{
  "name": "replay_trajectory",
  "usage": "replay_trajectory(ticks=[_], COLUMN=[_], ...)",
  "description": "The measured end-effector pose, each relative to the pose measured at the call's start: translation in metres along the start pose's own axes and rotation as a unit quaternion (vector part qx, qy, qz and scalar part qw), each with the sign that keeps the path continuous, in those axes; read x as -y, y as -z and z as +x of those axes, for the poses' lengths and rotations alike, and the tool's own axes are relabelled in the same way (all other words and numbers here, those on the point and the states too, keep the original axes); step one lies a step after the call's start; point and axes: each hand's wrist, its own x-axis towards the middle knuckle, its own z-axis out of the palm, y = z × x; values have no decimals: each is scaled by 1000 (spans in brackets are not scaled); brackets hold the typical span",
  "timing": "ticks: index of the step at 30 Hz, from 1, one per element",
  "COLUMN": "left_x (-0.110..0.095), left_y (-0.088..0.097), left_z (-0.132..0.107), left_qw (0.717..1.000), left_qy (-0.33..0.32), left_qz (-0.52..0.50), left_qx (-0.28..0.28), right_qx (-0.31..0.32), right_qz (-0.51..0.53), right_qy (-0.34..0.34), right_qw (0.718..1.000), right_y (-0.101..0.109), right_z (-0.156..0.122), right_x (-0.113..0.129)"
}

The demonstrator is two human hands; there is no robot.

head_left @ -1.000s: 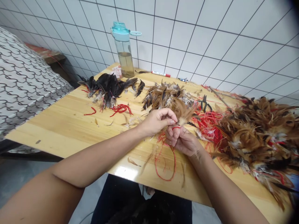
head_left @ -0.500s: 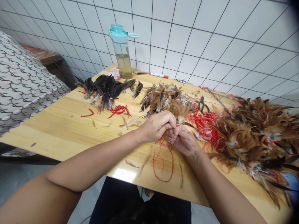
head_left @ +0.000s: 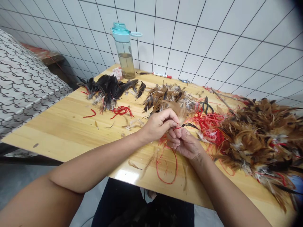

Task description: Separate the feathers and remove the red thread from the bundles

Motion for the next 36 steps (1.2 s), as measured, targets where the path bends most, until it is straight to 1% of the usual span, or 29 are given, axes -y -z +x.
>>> replay_trajectory(ticks=[2,4,7,10,14,17,20,23,25,26,28,30,32,34,36], left_x=[-1,-2,-3,-4,-5,-7,-9,-12,-15,-16,-19,-22,-24,-24,-24], left_y=[-1,-1,-2,-2,1,5,10,14,17,18,21,25,27,28,28], left_z=[2,3,3,2,3,5,6,6,6,6,6,7,9,10,11], left_qw=[1000,998,992,987,988,987,986,988,986,985,981,968,952,941,937], left_qy=[7,19,54,82,100,116,119,91,67,50,-5,-76,-129,-156,-167], left_qz=[-27,-60,-110,-130,-99,-72,-46,-26,-16,0,65,148,204,225,232], left_qx=[-13,-15,16,45,69,90,103,124,153,168,185,187,190,199,200], right_qx=[9,18,29,22,3,-4,10,26,26,26,31,38,44,45,41], right_qz=[-21,-39,-49,-59,-68,-61,-54,-56,-56,-56,-56,-59,-59,-52,-45], right_qy=[-8,-16,-17,-25,-46,-47,-44,-42,-46,-48,-52,-53,-51,-50,-52], right_qw=[1000,999,998,998,997,997,997,997,997,997,997,996,996,996,997], right_y=[1,3,7,13,19,18,14,10,9,9,8,8,8,8,8], right_z=[0,-1,0,1,2,1,0,-1,-2,-2,-3,-3,-4,-4,-4], right_x=[1,1,-1,-4,-8,-7,-5,-2,-1,0,1,2,3,3,2])
